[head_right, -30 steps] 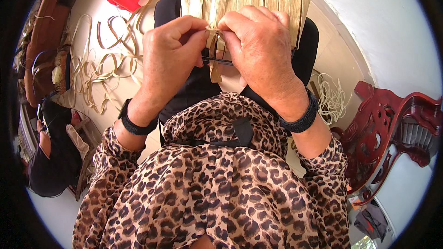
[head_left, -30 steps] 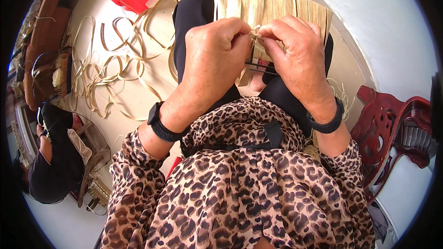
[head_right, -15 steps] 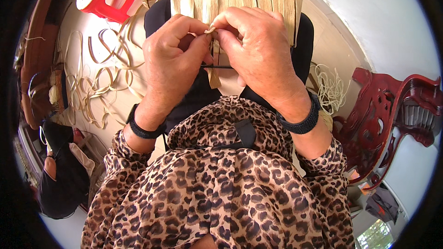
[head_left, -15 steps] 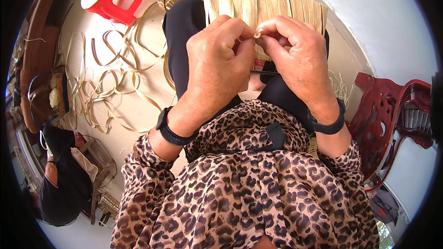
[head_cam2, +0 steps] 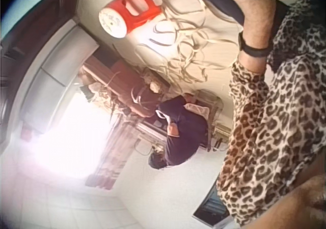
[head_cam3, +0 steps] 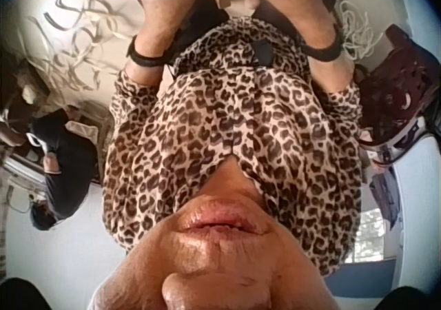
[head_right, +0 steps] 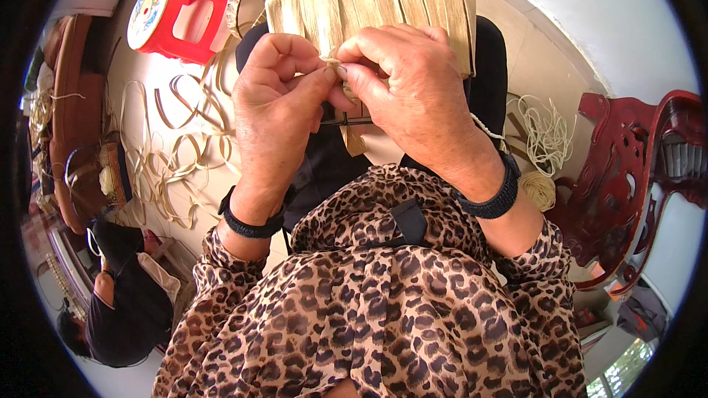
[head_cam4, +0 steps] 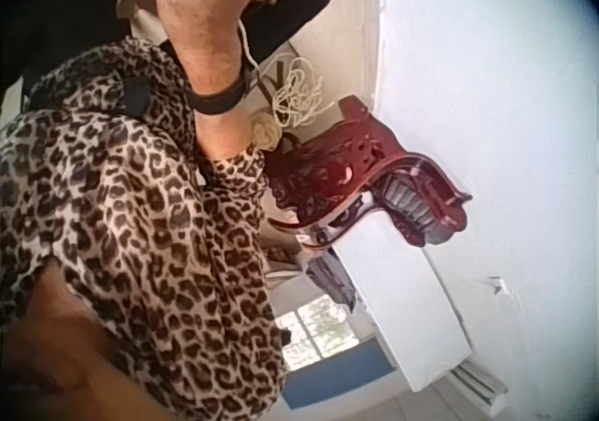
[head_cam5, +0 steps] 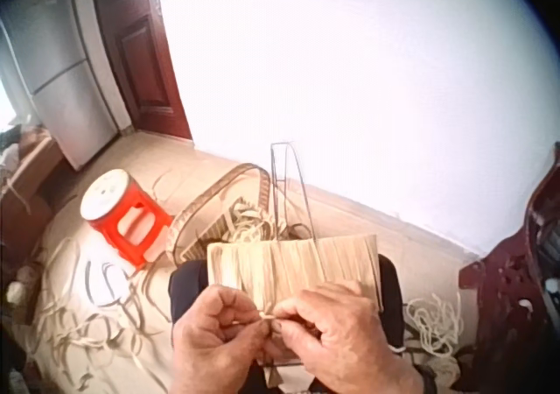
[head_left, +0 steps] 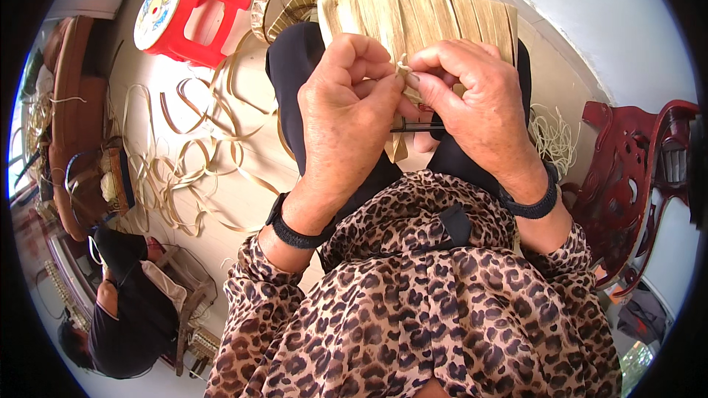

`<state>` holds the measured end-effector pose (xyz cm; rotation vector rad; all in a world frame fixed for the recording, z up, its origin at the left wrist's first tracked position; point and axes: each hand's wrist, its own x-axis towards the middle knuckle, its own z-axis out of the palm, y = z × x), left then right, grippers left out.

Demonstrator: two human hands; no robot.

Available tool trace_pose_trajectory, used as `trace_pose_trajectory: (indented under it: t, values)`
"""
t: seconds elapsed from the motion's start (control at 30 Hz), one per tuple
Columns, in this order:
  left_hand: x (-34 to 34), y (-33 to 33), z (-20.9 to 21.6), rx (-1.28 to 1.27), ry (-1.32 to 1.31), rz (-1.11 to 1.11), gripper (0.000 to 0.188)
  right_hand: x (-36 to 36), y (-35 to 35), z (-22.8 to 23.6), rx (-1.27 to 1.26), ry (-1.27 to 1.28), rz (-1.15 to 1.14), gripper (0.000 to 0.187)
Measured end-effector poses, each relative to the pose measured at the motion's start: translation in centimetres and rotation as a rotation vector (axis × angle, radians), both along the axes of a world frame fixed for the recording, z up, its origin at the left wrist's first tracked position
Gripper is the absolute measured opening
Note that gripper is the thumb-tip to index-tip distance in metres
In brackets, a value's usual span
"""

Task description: The person weaves a basket by hand, using scissors to trim materials and tying a cord through the frame.

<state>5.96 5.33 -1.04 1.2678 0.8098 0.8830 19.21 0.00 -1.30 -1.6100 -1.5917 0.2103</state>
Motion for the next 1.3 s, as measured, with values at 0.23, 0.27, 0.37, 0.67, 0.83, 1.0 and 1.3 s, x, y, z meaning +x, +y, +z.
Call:
trace_pose_trajectory:
  t: [0.23,0.27,0.37,0.67,0.83,1.0,1.3]
  values:
    - [-0.8,1.3,0.0,-0.035,0.175,-0.156,0.007,-0.1,0.0,-0.4,0.015,0.015,0.001,0.006]
    - [-0.8,1.4,0.3,-0.03,0.179,-0.161,0.007,0.1,0.1,-0.4,0.02,0.018,-0.004,0.006]
    - [-1.2,1.8,0.8,-0.077,0.129,-0.229,0.005,-0.1,0.1,-0.4,0.015,0.004,0.018,0.005]
    - [-1.3,2.7,0.2,-0.005,0.118,-0.314,0.004,0.8,0.9,-0.7,0.126,-0.096,0.136,0.009]
    - [-1.5,2.9,0.4,0.028,0.14,-0.333,0.005,1.0,0.9,-0.2,0.086,-0.149,0.169,0.009]
    - [-1.8,3.4,1.4,-0.067,0.185,-0.362,0.007,0.5,0.5,0.1,0.054,-0.109,0.115,0.006]
    - [-1.9,3.7,1.3,-0.194,0.117,-0.376,0.006,-1.2,-0.8,0.1,0.047,-0.107,0.023,0.009]
